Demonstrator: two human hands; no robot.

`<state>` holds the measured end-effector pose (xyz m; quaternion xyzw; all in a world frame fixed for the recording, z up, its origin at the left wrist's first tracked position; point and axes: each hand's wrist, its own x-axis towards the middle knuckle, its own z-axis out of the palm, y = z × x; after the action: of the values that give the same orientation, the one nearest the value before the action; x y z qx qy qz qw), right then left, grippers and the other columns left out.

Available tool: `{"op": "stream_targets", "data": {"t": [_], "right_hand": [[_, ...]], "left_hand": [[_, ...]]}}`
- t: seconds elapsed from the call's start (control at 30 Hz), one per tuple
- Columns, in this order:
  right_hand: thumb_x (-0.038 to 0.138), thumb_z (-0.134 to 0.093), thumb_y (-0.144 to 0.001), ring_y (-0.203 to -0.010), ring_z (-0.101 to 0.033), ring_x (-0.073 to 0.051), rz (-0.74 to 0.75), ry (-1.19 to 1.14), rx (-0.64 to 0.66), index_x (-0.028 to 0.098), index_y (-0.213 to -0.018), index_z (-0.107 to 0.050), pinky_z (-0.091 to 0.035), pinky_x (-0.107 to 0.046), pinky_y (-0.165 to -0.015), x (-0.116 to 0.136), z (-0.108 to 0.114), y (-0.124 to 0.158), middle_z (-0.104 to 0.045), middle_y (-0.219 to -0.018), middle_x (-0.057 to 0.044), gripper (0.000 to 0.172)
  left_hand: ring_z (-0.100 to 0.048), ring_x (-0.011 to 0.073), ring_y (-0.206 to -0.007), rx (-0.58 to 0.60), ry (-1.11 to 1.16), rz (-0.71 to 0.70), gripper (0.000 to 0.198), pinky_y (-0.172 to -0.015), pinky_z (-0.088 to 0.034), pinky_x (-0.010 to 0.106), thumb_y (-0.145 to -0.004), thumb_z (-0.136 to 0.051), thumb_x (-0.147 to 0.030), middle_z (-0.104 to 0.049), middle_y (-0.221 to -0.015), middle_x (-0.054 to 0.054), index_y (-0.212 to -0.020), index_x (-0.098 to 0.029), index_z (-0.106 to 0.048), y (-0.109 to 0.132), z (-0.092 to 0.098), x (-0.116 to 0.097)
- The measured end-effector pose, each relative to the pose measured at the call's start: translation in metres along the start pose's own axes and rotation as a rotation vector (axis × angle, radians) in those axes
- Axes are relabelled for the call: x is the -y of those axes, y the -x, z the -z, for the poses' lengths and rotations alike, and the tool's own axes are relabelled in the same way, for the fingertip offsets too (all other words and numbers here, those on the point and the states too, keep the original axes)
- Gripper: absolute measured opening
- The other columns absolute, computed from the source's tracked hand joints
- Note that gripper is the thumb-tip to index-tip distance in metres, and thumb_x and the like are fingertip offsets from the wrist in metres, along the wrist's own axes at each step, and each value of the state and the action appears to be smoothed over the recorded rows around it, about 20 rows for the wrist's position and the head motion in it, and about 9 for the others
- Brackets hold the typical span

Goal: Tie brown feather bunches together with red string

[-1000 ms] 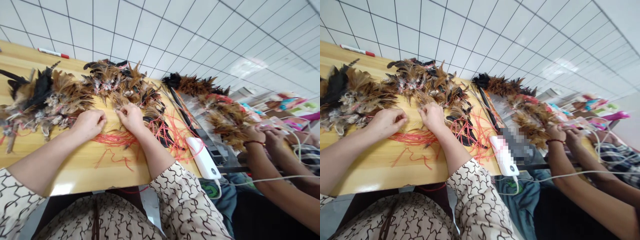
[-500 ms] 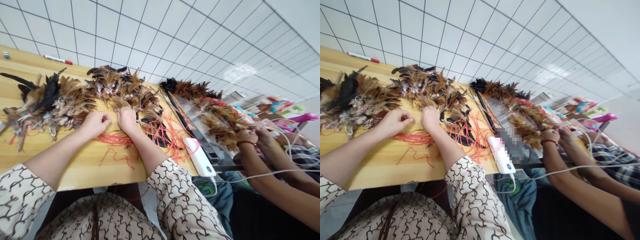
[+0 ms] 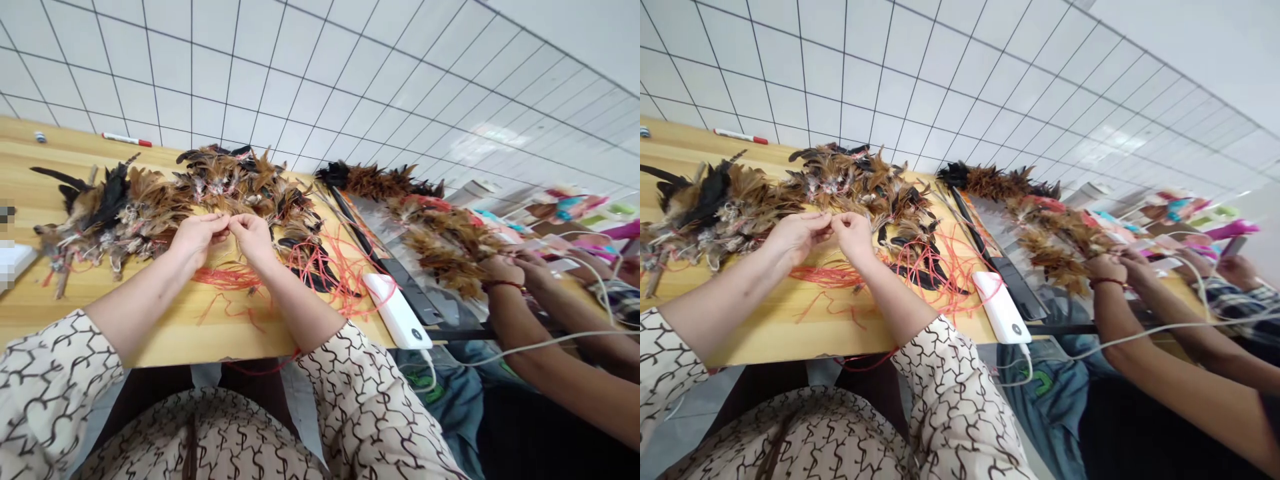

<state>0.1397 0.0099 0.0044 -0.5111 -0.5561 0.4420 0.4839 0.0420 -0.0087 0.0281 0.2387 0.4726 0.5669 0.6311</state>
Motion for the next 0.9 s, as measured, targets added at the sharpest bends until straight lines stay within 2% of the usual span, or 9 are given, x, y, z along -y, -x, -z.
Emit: {"op": "stream_targets", "data": {"t": [0.17, 0.3, 0.37, 0.5, 0.63, 0.77, 0.9], "right_hand": [[0.014, -0.057, -0.069, -0.054, -0.049, -0.008, -0.01, -0.048, -0.027, 0.017, -0.056, -0.056, -0.044, -0.023, -0.061, 0.0, -0.001, -0.001, -0.056, -0.054, 0.005, 0.013], [0.017, -0.061, -0.067, -0.055, -0.049, -0.008, 0.039, -0.044, 0.036, 0.017, -0.06, -0.059, -0.043, -0.023, -0.061, 0.0, 0.007, -0.007, -0.058, -0.057, 0.004, 0.007], [0.022, -0.063, -0.067, -0.056, -0.048, -0.008, 0.076, -0.049, 0.012, 0.017, -0.064, -0.061, -0.042, -0.023, -0.061, -0.002, 0.015, -0.012, -0.058, -0.06, 0.004, 0.006], [0.03, -0.069, -0.065, -0.062, -0.05, -0.009, 0.111, -0.065, -0.025, 0.018, -0.074, -0.064, -0.045, -0.025, -0.067, -0.011, 0.028, -0.02, -0.061, -0.067, 0.003, 0.015], [0.039, -0.07, -0.066, -0.069, -0.055, -0.011, 0.121, -0.073, 0.063, 0.019, -0.082, -0.066, -0.047, -0.027, -0.072, -0.015, 0.032, -0.015, -0.065, -0.077, 0.0, 0.026], [0.038, -0.067, -0.071, -0.06, -0.05, -0.01, 0.111, 0.075, 0.142, 0.017, -0.077, -0.065, -0.043, -0.025, -0.063, -0.015, 0.03, -0.008, -0.062, -0.069, 0.001, 0.021], [0.028, -0.06, -0.076, -0.057, -0.047, -0.01, 0.209, 0.337, 0.104, 0.018, -0.068, -0.061, -0.04, -0.025, -0.06, -0.018, 0.029, -0.007, -0.057, -0.062, 0.002, 0.013]], "left_hand": [[-0.05, 0.0039, -0.042, -0.06, 0.107, 0.043, 0.018, -0.046, -0.043, 0.014, -0.067, -0.071, 0.0, -0.058, -0.047, -0.004, -0.057, -0.012, -0.062, -0.001, -0.003, 0.004], [-0.053, 0.0046, -0.042, -0.047, 0.123, 0.066, 0.021, -0.046, -0.044, 0.014, -0.075, -0.063, 0.0, -0.058, -0.048, -0.003, -0.058, -0.012, -0.061, -0.011, 0.004, 0.006], [-0.053, 0.0048, -0.043, -0.036, 0.12, 0.086, 0.021, -0.047, -0.044, 0.014, -0.077, -0.061, 0.0, -0.06, -0.05, -0.002, -0.059, -0.011, -0.062, -0.015, 0.007, 0.006], [-0.054, 0.0055, -0.044, 0.005, 0.105, 0.134, 0.023, -0.048, -0.045, 0.015, -0.08, -0.058, 0.0, -0.061, -0.051, 0.001, -0.06, -0.01, -0.065, -0.019, 0.011, 0.006], [-0.053, 0.0053, -0.044, 0.022, 0.092, 0.13, 0.021, -0.047, -0.045, 0.015, -0.077, -0.058, 0.002, -0.062, -0.051, 0.0, -0.061, -0.01, -0.066, -0.02, 0.011, 0.006], [-0.053, 0.0058, -0.042, 0.012, 0.069, 0.14, 0.023, -0.047, -0.045, 0.015, -0.078, -0.058, 0.003, -0.061, -0.05, 0.0, -0.06, -0.009, -0.064, -0.02, 0.012, 0.007], [-0.058, 0.008, -0.043, 0.031, 0.048, 0.18, 0.024, -0.049, -0.049, 0.018, -0.083, -0.054, 0.002, -0.064, -0.052, 0.003, -0.063, -0.009, -0.064, -0.019, 0.013, 0.008]]}}
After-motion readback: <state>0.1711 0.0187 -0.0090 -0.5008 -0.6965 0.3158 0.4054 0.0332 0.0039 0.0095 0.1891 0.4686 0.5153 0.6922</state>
